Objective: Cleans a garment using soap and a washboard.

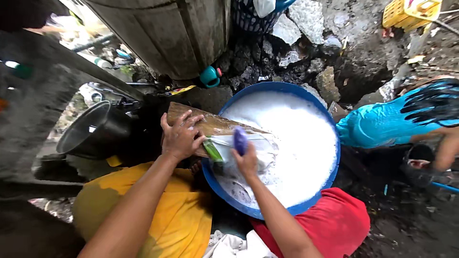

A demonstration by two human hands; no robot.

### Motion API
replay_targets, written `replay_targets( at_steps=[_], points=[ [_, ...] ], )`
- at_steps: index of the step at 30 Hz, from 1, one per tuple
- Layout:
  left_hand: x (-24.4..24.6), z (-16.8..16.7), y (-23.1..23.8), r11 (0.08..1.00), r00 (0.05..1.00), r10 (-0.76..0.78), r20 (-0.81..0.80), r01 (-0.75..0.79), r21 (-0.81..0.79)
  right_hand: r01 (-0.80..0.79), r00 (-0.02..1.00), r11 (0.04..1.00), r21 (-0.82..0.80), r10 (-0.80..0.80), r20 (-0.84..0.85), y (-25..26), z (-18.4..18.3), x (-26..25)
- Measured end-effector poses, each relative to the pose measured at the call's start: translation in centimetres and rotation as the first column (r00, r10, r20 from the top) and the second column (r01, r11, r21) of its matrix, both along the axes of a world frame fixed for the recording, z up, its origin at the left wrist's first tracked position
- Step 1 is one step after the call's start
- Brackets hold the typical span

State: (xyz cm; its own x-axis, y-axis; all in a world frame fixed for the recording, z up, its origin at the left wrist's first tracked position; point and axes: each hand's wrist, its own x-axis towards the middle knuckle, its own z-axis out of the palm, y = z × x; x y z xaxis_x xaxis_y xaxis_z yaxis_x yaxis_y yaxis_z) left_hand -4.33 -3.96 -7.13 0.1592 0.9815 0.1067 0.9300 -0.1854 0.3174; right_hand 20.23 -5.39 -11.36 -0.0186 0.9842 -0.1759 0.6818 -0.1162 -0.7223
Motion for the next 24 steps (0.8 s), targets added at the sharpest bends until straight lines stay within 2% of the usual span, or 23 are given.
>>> replay_targets(
  at_steps=[1,3,5,7,9,10,11,12,13,15,17,19,20,22,24],
  points=[
    [0.1,0.0,-0.1,1.0,1.0,0.002,0.013,-0.002,-0.005,0.137,0.99,0.99,-0.038,-0.136,0.043,0.4,-1.9,3.9],
    [0.2,0.0,-0.1,1.0,0.999,0.001,0.033,-0.001,0.018,0.395,0.914,0.912,-0.114,-0.376,0.154,1.7,-4.3,10.1],
    [0.1,0.0,0.0,1.0,1.0,0.003,0.022,-0.003,0.01,0.48,0.876,0.866,-0.141,-0.463,0.138,2.5,-3.6,9.9],
    [0.3,0.1,0.2,1.0,1.0,0.007,0.018,-0.007,-0.011,0.37,0.927,0.925,-0.093,-0.373,-0.029,1.6,-0.8,3.5],
    [0.0,0.4,0.2,1.0,1.0,0.005,0.007,-0.005,-0.03,0.081,0.987,0.996,-0.039,-0.086,-0.137,-0.4,2.6,-4.9],
    [-0.1,0.6,0.2,0.999,1.0,0.001,0.006,0.0,-0.036,-0.061,0.991,0.998,-0.016,0.059,-0.119,-1.2,3.8,-7.5],
    [0.0,0.7,0.1,0.999,1.0,-0.006,0.0,0.006,-0.035,-0.143,0.986,0.99,0.023,0.144,-0.083,-1.7,3.9,-8.1],
    [0.0,0.7,0.0,0.999,1.0,-0.018,0.004,0.018,-0.031,-0.149,0.987,0.988,0.034,0.151,-0.055,-1.6,3.1,-6.8],
    [0.0,0.6,0.1,0.999,1.0,-0.022,0.004,0.022,-0.028,-0.078,0.996,0.997,0.014,0.078,-0.044,-1.0,1.8,-3.9],
    [0.0,0.4,0.2,1.0,1.0,-0.008,0.005,0.008,-0.019,0.192,0.98,0.981,-0.037,-0.189,0.06,0.8,-1.9,3.9],
    [0.2,0.3,0.1,1.0,1.0,0.005,0.007,-0.005,-0.018,0.43,0.898,0.896,-0.114,-0.41,0.161,2.7,-3.8,9.9],
    [0.2,0.2,0.3,1.0,1.0,0.011,-0.005,-0.011,-0.012,0.483,0.876,0.866,-0.13,-0.476,0.083,3.6,-2.0,8.4],
    [0.3,0.2,0.4,1.0,1.0,0.015,-0.008,-0.015,-0.018,0.424,0.905,0.9,-0.098,-0.425,0.009,3.3,-0.8,5.2],
    [0.1,0.3,0.4,1.0,1.0,0.011,-0.007,-0.011,-0.015,0.173,0.978,0.985,-0.016,-0.174,-0.113,1.4,1.8,-3.3],
    [0.0,0.4,0.3,1.0,1.0,-0.001,-0.006,0.001,-0.011,-0.101,0.991,0.995,-0.016,0.099,-0.087,-0.1,3.7,-7.9]
  ],
)
